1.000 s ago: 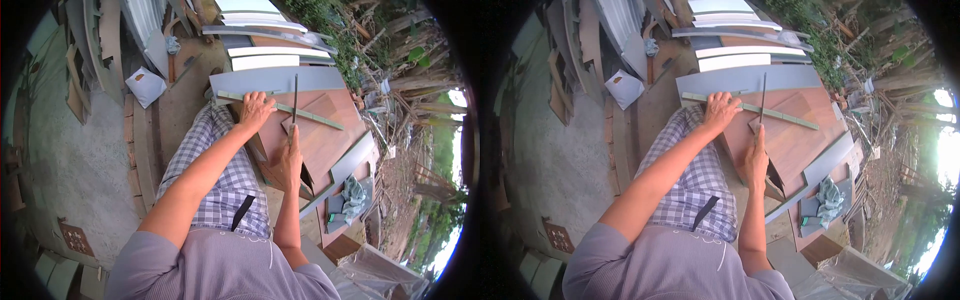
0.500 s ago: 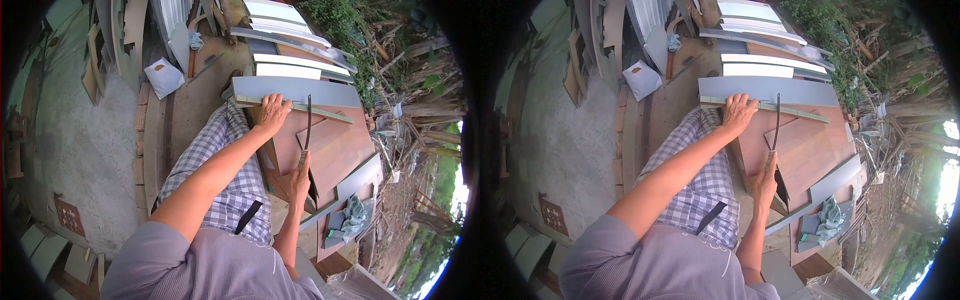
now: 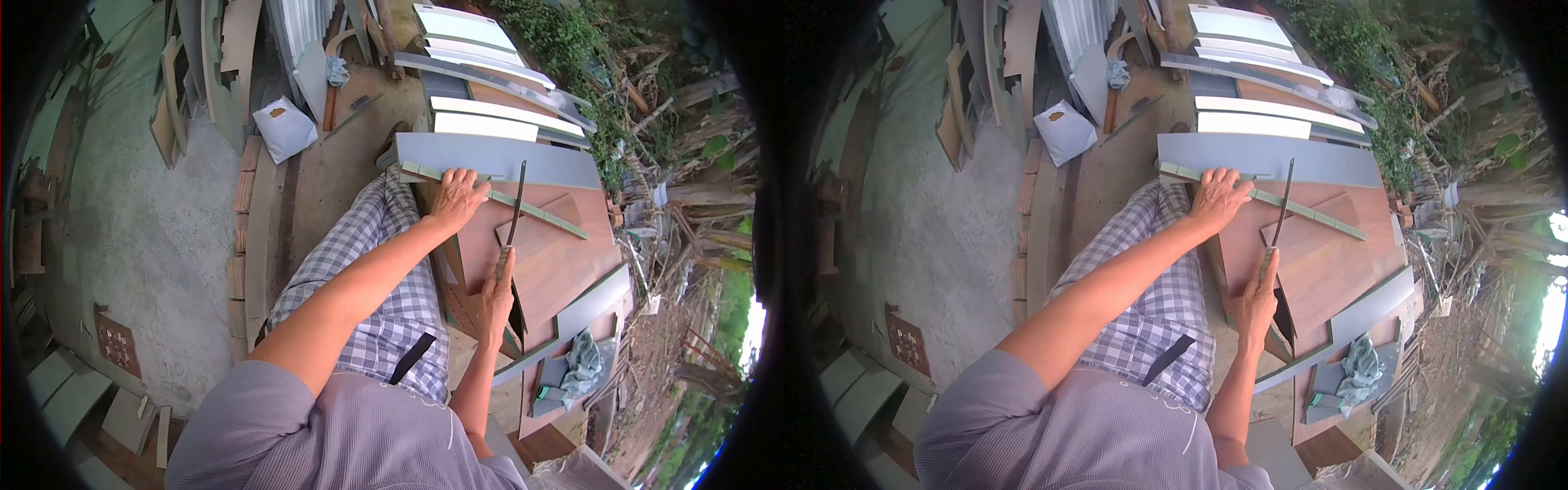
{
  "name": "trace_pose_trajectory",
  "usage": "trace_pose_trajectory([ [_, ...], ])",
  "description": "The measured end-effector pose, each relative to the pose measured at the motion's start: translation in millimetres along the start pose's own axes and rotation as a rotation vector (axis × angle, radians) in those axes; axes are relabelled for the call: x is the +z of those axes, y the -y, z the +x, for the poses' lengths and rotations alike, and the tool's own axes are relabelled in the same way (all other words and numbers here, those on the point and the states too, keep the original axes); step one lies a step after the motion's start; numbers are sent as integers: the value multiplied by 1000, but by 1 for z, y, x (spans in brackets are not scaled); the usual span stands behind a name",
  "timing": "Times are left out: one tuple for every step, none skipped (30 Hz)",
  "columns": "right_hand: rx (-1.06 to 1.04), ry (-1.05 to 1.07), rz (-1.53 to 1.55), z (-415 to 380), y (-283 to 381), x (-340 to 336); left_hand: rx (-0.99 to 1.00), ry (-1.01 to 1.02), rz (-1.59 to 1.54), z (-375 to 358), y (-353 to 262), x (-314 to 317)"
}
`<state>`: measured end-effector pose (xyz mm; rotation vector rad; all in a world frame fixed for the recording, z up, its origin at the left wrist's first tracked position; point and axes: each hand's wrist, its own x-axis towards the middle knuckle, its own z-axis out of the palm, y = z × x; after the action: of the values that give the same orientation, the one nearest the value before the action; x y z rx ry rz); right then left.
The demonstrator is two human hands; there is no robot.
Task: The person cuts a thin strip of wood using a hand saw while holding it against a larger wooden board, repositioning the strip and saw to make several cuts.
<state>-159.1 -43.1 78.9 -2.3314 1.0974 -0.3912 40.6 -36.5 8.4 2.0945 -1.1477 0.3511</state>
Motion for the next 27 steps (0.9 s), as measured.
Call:
trace_pose_trajectory([
  [51, 32, 1, -3, 1, -2, -11, 12, -7, 0, 0, 0],
  [105, 64, 1, -7, 0, -4, -13, 8, -1, -1, -1, 0],
  [107, 61, 16, -19, -3, -5, -8, 5, -2, -1, -1, 0],
  [108, 60, 19, -34, -9, -3, -1, 5, -7, -1, -1, 0],
  [51, 13, 7, -51, -18, 1, 1, 9, -13, -1, -2, -1],
  [-5, -36, -8, -65, -26, 3, 3, 13, -6, 1, -1, -1],
  [139, 57, 17, -75, -22, -6, 6, 21, -3, -1, -2, 0],
  [154, 52, 8, -86, -23, -10, 9, 31, -19, -3, -2, 0],
  [196, 55, 45, -93, -24, -13, 6, 38, -27, -2, -2, -1],
  [229, 54, 85, -97, -24, -16, 5, 36, -32, 1, -1, -1],
  [249, 39, 135, -101, -23, -18, 10, 42, -21, 2, 0, -1],
  [245, 32, 131, -102, -20, -18, 12, 34, -26, 3, 0, -2],
  [236, 12, 153, -100, -17, -17, 2, 68, -32, 4, 0, -5],
  [230, -7, 175, -97, -8, -18, -7, 106, -38, 4, 0, -7],
  [242, 28, 165, -93, 3, -22, 0, 105, -48, 4, 1, -9],
  [248, 23, 162, -89, 4, -19, 4, 108, -55, 4, 2, -14],
  [186, 14, 167, -86, 1, -14, 23, 48, -17, 4, 4, -20],
  [121, 6, 175, -83, 0, -9, 44, -14, 26, 4, 8, -26],
  [123, 22, 196, -80, 0, -6, 30, -10, 33, 3, 14, -30],
  [121, 24, 203, -79, 1, -3, 31, -9, 41, 2, 20, -35],
  [132, 71, 205, -77, 1, 0, -5, 16, 46, 2, 25, -38],
  [145, 118, 202, -75, 1, 1, -43, 42, 47, 1, 29, -39],
  [158, 132, 209, -74, 5, 1, -48, 32, 52, 0, 31, -37],
  [160, 130, 207, -74, 4, 3, -47, 33, 48, -1, 31, -34],
  [138, 120, 199, -74, 3, 5, -46, 24, 36, -2, 29, -32],
  [117, 111, 191, -73, 4, 6, -46, 15, 23, -2, 28, -30],
  [142, 124, 204, -74, 5, 4, -46, 23, 16, -3, 26, -26],
])
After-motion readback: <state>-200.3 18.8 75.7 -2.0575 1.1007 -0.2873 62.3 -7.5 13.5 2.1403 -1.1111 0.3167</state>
